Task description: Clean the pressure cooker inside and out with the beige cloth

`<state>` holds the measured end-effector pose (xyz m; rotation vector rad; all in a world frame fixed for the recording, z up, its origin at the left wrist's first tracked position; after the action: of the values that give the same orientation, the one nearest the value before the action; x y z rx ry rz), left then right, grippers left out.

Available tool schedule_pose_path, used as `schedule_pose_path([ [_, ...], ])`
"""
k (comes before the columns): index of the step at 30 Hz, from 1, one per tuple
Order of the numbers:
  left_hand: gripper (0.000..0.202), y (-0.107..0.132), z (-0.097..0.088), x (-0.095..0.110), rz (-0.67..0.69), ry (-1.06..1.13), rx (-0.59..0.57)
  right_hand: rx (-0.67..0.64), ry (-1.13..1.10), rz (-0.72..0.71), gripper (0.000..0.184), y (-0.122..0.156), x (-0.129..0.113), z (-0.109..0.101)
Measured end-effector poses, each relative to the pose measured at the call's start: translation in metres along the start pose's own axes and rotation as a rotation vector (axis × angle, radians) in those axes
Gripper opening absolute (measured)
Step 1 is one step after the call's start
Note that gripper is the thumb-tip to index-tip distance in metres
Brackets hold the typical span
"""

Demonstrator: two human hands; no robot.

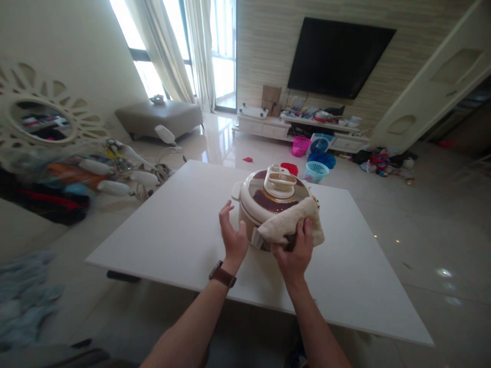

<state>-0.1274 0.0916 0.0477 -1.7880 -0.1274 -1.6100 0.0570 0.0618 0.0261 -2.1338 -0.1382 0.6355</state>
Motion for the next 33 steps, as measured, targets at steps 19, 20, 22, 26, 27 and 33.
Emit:
schedule_pose_path([
  [19, 0.024, -0.01, 0.018, -0.043, -0.749, 0.334, -0.044, -0.204, 0.08, -0.119, 0.071, -0.081, -0.034, -0.003],
  [20, 0.024, -0.01, 0.018, -0.043, -0.753, 0.337, -0.043, -0.216, 0.096, -0.122, 0.078, -0.081, -0.034, -0.003],
  [22, 0.023, -0.01, 0.017, -0.043, -0.765, 0.341, -0.045, -0.223, 0.086, -0.139, 0.081, -0.081, -0.028, -0.004],
  [26, 0.023, -0.011, 0.011, -0.043, -0.79, 0.311, -0.061, -0.115, -0.078, -0.048, 0.066, -0.079, 0.008, -0.006],
  [27, 0.024, -0.012, 0.009, -0.043, -0.789, 0.285, -0.063, -0.071, -0.12, 0.04, 0.066, -0.077, 0.02, -0.007],
  [33, 0.021, -0.015, 0.006, -0.043, -0.816, 0.266, -0.09, 0.077, -0.218, 0.262, 0.05, -0.069, 0.042, -0.01],
])
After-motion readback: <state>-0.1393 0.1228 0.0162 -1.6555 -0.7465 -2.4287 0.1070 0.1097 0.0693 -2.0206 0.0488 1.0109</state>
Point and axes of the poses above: each hand's wrist, its own y-axis away from the middle knuckle, its own z-axis out of the palm, x = y × z, the point moved 2 cm from there along -y, towards the middle knuckle
